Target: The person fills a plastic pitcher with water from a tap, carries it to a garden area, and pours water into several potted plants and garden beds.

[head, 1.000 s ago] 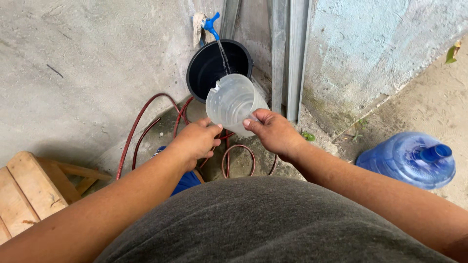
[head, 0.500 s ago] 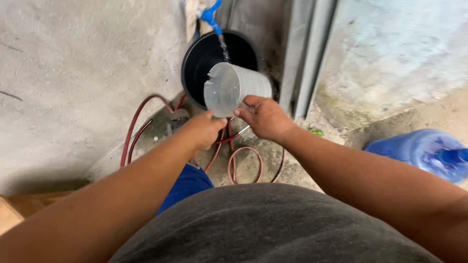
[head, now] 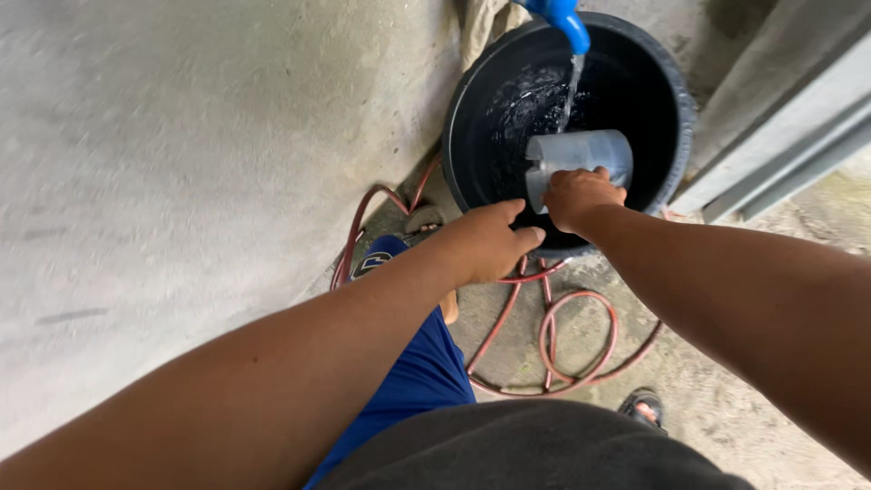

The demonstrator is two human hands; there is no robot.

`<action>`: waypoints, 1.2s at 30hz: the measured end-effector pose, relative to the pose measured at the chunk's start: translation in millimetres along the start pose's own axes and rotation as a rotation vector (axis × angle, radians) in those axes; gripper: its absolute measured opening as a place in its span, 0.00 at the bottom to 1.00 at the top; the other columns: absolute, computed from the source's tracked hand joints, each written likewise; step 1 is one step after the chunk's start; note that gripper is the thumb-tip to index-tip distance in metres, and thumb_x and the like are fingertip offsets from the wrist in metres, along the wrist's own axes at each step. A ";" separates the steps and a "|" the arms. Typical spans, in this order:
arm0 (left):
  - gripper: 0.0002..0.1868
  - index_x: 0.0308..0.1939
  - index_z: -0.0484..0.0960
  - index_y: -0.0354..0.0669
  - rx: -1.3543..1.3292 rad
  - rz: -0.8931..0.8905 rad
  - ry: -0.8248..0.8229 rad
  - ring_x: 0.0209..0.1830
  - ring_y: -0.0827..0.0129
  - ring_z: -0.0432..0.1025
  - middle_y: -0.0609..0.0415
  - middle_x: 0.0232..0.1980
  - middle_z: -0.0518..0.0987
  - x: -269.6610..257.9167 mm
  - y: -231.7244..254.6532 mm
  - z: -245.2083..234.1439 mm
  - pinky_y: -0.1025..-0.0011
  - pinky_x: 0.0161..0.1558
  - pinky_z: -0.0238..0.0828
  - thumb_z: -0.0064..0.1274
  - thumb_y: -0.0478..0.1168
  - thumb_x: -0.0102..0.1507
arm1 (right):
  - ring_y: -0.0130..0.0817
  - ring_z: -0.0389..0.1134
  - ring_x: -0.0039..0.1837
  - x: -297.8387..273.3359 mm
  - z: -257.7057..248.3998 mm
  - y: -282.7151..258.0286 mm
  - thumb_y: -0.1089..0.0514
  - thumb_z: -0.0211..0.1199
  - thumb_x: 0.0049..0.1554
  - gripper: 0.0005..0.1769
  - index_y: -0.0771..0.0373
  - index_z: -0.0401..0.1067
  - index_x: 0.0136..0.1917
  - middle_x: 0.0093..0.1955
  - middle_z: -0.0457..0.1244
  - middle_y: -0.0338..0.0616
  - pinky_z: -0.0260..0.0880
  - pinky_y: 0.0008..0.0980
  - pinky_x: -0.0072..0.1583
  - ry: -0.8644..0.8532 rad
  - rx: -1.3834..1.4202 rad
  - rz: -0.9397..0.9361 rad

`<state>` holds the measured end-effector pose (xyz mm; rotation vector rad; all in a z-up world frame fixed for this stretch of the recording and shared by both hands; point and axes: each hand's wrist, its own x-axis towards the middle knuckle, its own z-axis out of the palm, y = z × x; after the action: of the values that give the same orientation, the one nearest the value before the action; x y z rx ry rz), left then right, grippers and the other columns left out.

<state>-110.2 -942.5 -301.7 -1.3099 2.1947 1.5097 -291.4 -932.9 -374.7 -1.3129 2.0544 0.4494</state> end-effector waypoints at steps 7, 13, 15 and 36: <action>0.38 0.75 0.61 0.47 -0.031 -0.113 -0.140 0.70 0.53 0.67 0.45 0.73 0.69 23.7 -22.8 -42.0 0.64 0.66 0.62 0.49 0.58 0.64 | 0.57 0.44 0.81 93.7 16.3 -36.8 0.49 0.59 0.62 0.29 0.51 0.63 0.75 0.78 0.54 0.48 0.57 0.71 0.65 -0.290 -0.112 0.215; 0.39 0.75 0.62 0.46 -0.186 -0.184 -0.147 0.69 0.58 0.69 0.45 0.74 0.68 22.3 -50.9 -61.7 0.66 0.65 0.65 0.51 0.55 0.63 | 0.62 0.45 0.81 175.5 77.6 -42.0 0.56 0.60 0.61 0.24 0.53 0.72 0.71 0.78 0.56 0.53 0.51 0.71 0.68 -0.308 0.026 0.211; 0.39 0.75 0.62 0.43 -0.206 -0.174 -0.118 0.70 0.58 0.68 0.40 0.72 0.69 21.4 -55.5 -62.8 0.67 0.66 0.64 0.52 0.54 0.64 | 0.56 0.56 0.77 206.9 106.4 -33.8 0.61 0.62 0.59 0.24 0.52 0.74 0.69 0.76 0.59 0.48 0.58 0.68 0.68 -0.322 -0.216 -0.056; 0.40 0.77 0.58 0.52 -0.374 -0.230 0.175 0.69 0.56 0.68 0.51 0.73 0.69 -82.4 144.8 11.4 0.52 0.60 0.70 0.46 0.61 0.64 | 0.34 0.60 0.45 -140.5 24.7 153.9 0.62 0.67 0.51 0.07 0.56 0.69 0.36 0.39 0.59 0.37 0.65 0.57 0.59 -0.062 1.998 -0.303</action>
<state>-171.0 -872.5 -162.7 -1.7988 1.8257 1.8299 -380.7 -755.9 -305.8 -0.2026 1.1149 -1.3571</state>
